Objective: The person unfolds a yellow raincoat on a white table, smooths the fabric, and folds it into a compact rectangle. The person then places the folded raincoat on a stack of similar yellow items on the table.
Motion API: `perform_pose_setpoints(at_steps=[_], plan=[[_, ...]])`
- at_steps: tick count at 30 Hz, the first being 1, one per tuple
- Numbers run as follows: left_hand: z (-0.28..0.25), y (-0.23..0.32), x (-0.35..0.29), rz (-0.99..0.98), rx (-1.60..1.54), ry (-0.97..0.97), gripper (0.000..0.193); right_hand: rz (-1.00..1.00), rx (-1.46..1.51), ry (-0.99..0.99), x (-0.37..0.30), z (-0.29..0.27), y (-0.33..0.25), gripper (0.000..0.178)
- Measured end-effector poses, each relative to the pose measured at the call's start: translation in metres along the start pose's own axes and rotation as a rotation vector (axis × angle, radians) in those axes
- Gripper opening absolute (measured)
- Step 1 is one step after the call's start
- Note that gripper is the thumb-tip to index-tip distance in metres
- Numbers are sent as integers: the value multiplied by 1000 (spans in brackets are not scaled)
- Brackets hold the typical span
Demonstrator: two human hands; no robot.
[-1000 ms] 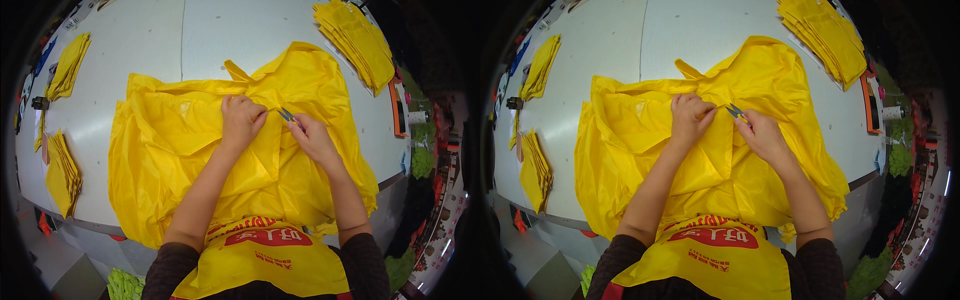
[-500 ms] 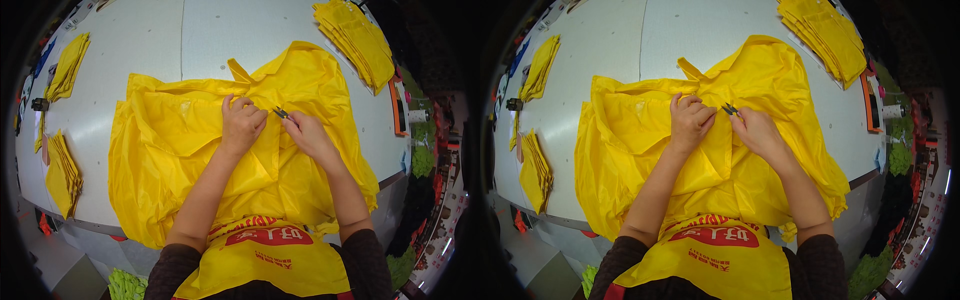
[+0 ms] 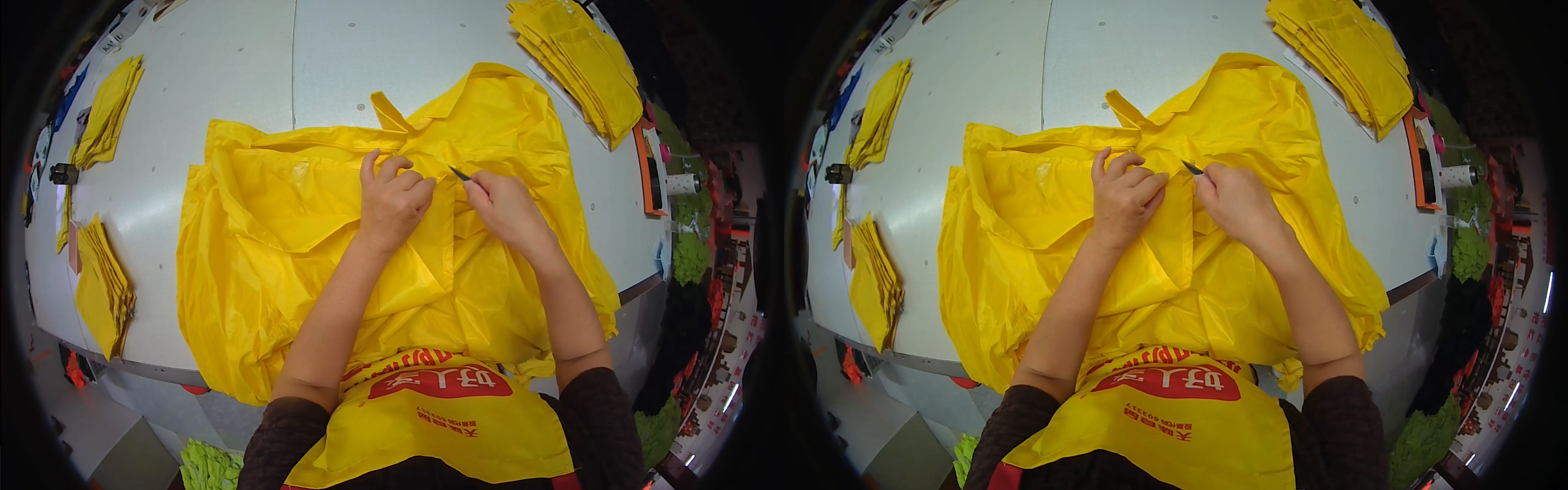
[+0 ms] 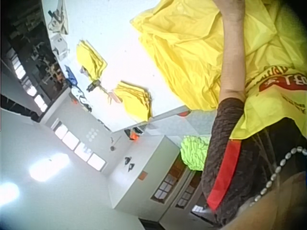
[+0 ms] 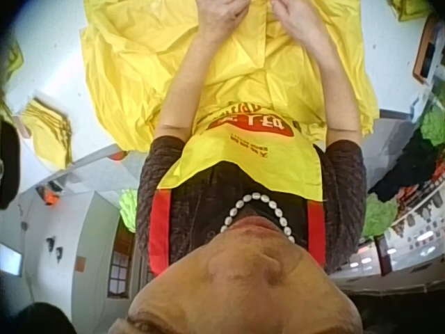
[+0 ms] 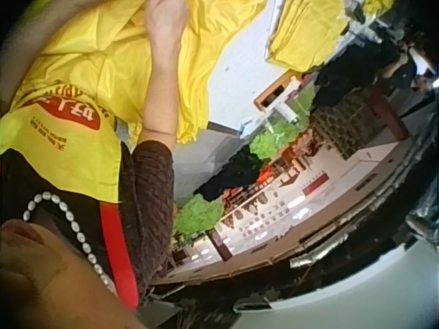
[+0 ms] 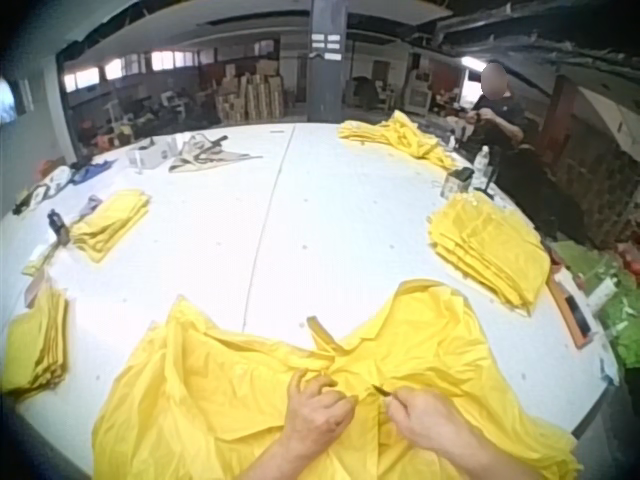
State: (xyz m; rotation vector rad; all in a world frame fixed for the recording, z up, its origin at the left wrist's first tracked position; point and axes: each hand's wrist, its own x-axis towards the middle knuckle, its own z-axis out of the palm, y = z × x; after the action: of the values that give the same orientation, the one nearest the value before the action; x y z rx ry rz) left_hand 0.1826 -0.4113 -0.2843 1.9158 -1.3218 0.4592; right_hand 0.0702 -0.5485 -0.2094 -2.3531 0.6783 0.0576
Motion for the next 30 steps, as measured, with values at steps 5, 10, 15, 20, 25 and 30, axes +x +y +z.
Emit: perform_pose_setpoints(at_steps=[5,10,15,20,25,30], plan=[[-4,-3,-5,-42,-34,-10,14,1,310,276,4,15,2,26],[-26,-9,9,-71,-88,28,22,86,532,175,17,56,31,26],[-97,-100,18,-506,630,199,43,172,631,137,10,65,43,30],[-153,-160,-25,-1396,158,-238,39,87,601,159,11,66,50,27],[-142,-131,-63,-1114,-358,412,28,55,452,347,15,43,55,25],[-152,-56,-78,-946,-659,543,38,59,211,396,12,15,68,25]])
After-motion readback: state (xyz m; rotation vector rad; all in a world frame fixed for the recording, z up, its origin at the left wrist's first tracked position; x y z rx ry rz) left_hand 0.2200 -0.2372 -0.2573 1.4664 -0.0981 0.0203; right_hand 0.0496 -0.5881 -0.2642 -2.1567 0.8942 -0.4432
